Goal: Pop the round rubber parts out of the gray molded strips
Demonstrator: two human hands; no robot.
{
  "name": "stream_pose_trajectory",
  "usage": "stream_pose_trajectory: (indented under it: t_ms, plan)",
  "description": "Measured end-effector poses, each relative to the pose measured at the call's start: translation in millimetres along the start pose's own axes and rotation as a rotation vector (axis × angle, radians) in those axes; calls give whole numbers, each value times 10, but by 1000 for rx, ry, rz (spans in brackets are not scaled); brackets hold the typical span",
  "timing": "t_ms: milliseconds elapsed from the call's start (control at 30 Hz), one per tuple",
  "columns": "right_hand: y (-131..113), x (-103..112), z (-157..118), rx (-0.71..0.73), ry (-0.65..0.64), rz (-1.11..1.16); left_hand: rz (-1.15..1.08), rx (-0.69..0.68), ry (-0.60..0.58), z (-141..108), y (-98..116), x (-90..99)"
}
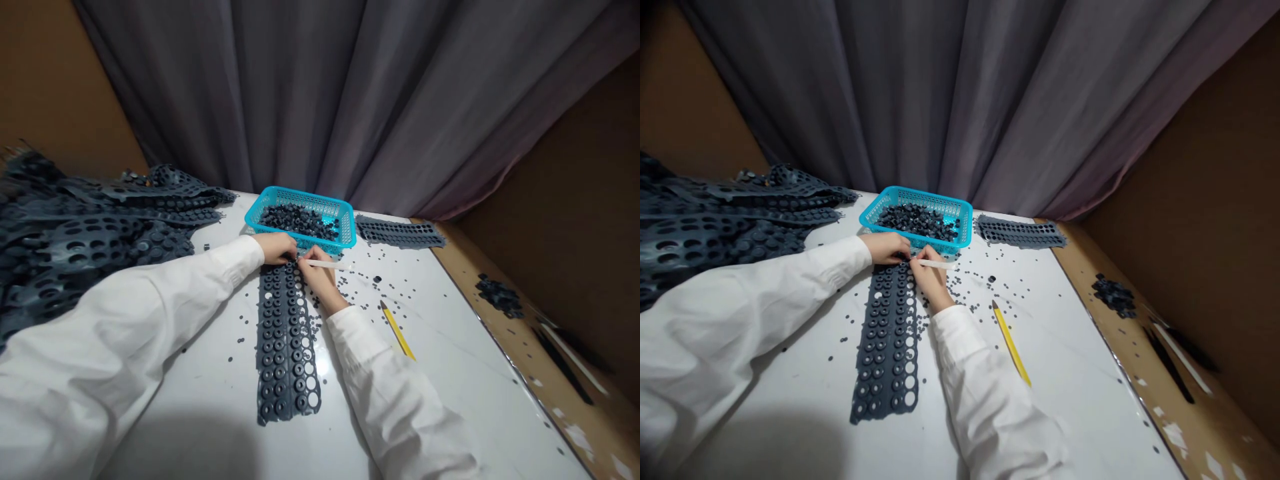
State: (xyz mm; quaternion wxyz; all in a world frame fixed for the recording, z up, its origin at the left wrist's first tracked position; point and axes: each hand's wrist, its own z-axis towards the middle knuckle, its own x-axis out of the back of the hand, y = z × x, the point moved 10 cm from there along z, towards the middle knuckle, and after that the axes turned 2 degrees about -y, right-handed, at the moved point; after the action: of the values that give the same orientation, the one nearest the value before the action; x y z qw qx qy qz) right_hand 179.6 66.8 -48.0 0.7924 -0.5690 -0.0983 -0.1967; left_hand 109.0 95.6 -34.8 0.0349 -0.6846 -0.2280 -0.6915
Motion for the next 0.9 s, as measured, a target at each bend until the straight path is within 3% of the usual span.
stream_pose_trajectory:
  t_ms: [200, 500, 567, 667, 800, 900]
  plan:
    - [-11, 3, -9, 13, 5, -11, -88, 44, 55, -48, -39, -5]
    - [-35, 23, -31, 13, 22, -1, -334, 397, 625, -655, -452, 151]
    - [-47, 34, -42, 16, 16, 42, -556, 474, 699, -762, -538, 114]
    - [-50, 88, -70, 5, 35, 111, -1031, 541, 704, -801, -574, -77]
    - [-46, 140, -113, 0, 60, 115, -1537, 571, 696, -778, -455, -265]
    - [-33, 127, -129, 0, 51, 89, -1755, 584, 682, -746, -342, -324]
